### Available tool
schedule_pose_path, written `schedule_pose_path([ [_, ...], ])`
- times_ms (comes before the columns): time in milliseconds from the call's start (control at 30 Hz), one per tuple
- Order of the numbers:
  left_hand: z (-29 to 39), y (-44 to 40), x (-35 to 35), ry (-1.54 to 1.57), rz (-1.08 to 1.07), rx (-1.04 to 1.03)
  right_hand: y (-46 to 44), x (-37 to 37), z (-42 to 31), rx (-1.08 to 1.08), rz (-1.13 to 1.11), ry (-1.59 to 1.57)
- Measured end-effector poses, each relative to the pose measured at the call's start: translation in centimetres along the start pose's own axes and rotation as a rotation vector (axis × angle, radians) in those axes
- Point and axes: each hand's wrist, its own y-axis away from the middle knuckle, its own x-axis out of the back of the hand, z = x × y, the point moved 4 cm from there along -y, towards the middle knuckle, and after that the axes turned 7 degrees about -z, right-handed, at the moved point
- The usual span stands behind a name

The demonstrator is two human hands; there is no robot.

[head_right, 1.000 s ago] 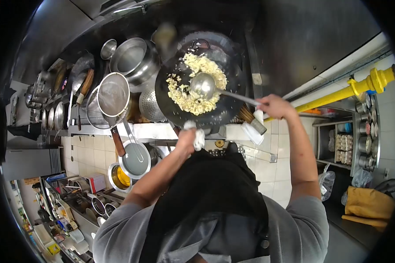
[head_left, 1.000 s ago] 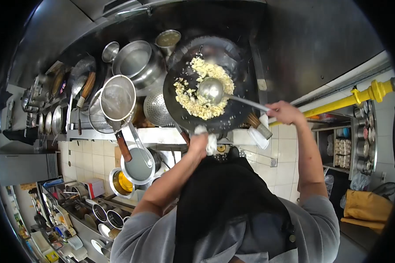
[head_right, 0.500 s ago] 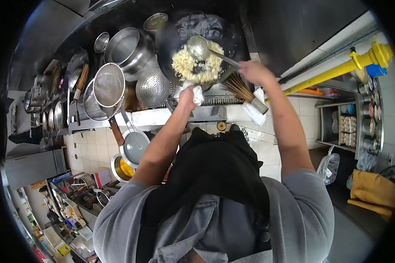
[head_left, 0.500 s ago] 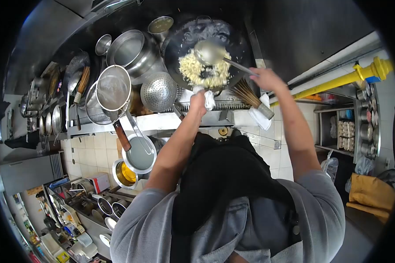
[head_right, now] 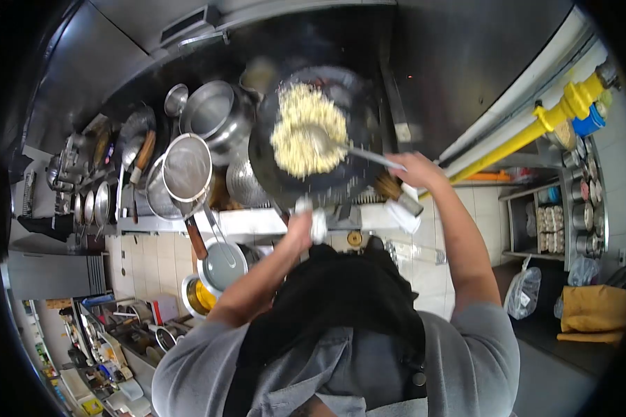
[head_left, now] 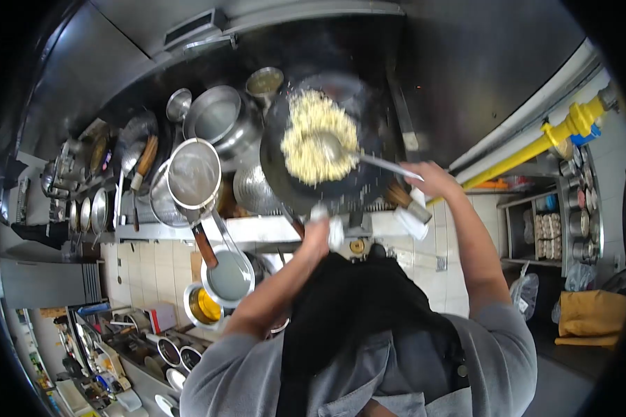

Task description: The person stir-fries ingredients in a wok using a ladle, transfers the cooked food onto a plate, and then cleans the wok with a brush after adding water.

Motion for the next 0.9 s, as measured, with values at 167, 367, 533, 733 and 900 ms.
schedule_pose_path([
  [167, 1.0, -8.1, -0.2, 0.052, -0.060, 0.000, -2.2, 3.0, 0.7, -0.100, 0.043, 0.105],
  [367, -1.6, 0.3, -0.2, 0.083, 0.019, -0.103, 0.4, 1.7, -1.1, -0.071, -0.036, 0.078],
  [533, -0.2, -8.8, 0.5, 0.072, -0.070, 0.111, 1.9, 5.6, -6.0, -0.232, 0.110, 0.380],
  [733, 1.7, -1.3, -3.2, 0.156, -0.051, 0.002, 6.0, 7.0, -9.6, -0.174, 0.028, 0.510],
  [900, 5.0, -3.4, -5.8, 0.264, -0.092, 0.110, 4.1, 7.9, -9.7, -0.315, -0.110, 0.381],
])
